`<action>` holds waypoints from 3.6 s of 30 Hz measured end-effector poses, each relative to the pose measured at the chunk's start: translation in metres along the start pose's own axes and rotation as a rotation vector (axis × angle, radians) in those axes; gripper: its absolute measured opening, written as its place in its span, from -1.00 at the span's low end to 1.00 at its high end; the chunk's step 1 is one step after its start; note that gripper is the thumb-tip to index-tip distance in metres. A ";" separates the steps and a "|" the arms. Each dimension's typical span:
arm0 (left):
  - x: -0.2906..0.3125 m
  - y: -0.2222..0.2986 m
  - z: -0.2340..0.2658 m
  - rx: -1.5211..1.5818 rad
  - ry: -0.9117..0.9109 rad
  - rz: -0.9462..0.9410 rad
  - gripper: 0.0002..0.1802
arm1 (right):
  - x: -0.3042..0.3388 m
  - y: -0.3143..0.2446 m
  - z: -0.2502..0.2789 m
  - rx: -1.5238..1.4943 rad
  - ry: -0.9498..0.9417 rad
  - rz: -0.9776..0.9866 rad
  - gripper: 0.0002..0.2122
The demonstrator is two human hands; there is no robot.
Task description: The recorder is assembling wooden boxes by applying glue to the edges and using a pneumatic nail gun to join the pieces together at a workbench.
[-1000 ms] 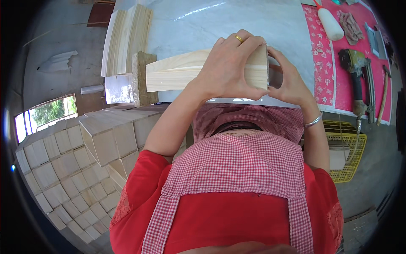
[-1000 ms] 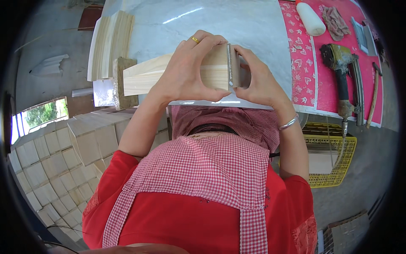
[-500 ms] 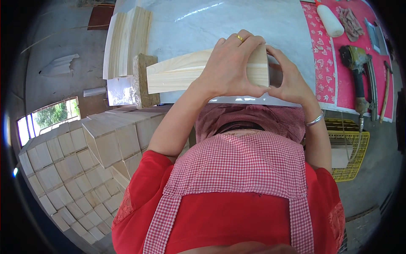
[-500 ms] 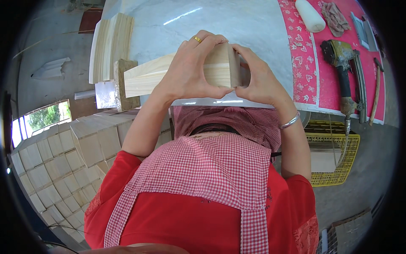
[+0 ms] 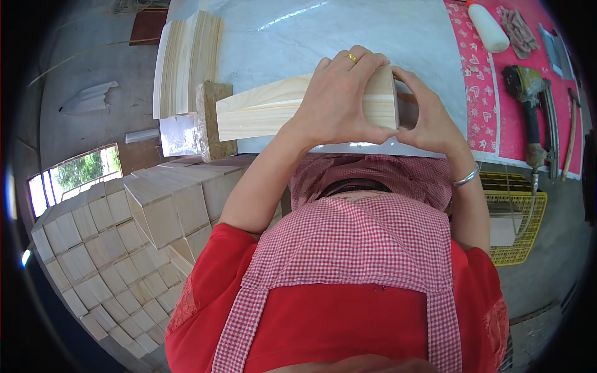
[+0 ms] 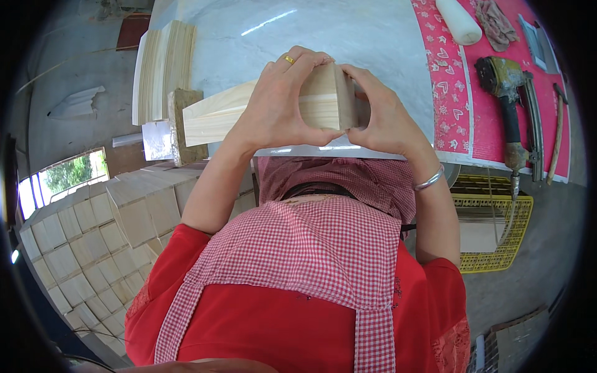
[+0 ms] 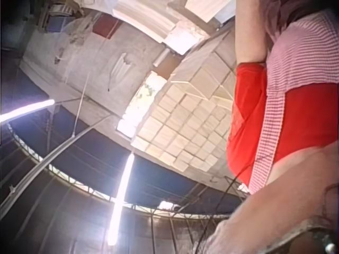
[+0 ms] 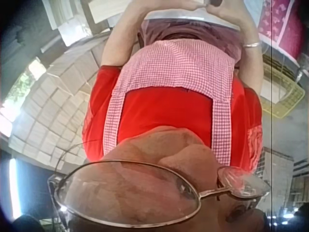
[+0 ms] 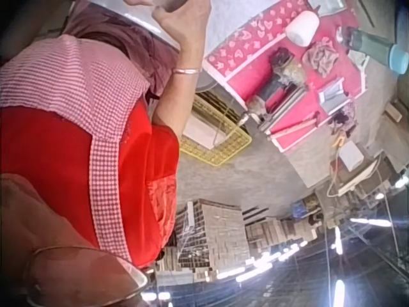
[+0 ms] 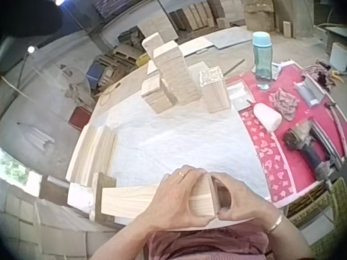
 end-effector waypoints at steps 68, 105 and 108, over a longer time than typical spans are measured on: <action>-0.001 -0.011 -0.011 -0.013 0.096 -0.004 -0.08 | 0.145 0.024 0.228 1.124 0.340 -0.775 -0.59; 0.007 -0.008 -0.010 -0.102 0.127 -0.047 -0.19 | 0.038 -0.165 0.059 0.703 -0.251 -0.456 -0.67; 0.009 -0.006 -0.010 -0.175 0.175 -0.021 -0.16 | 0.034 -0.167 0.065 0.739 -0.285 -0.403 -0.67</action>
Point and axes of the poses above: each hand's wrist, its own x-axis away from the middle knuckle, its own z-axis out of the back of the hand, y = z × x, the point moved 8 cm from there along -x, towards the middle knuckle, and after that the axes turned 12 degrees about -y, right-handed, at the moved point
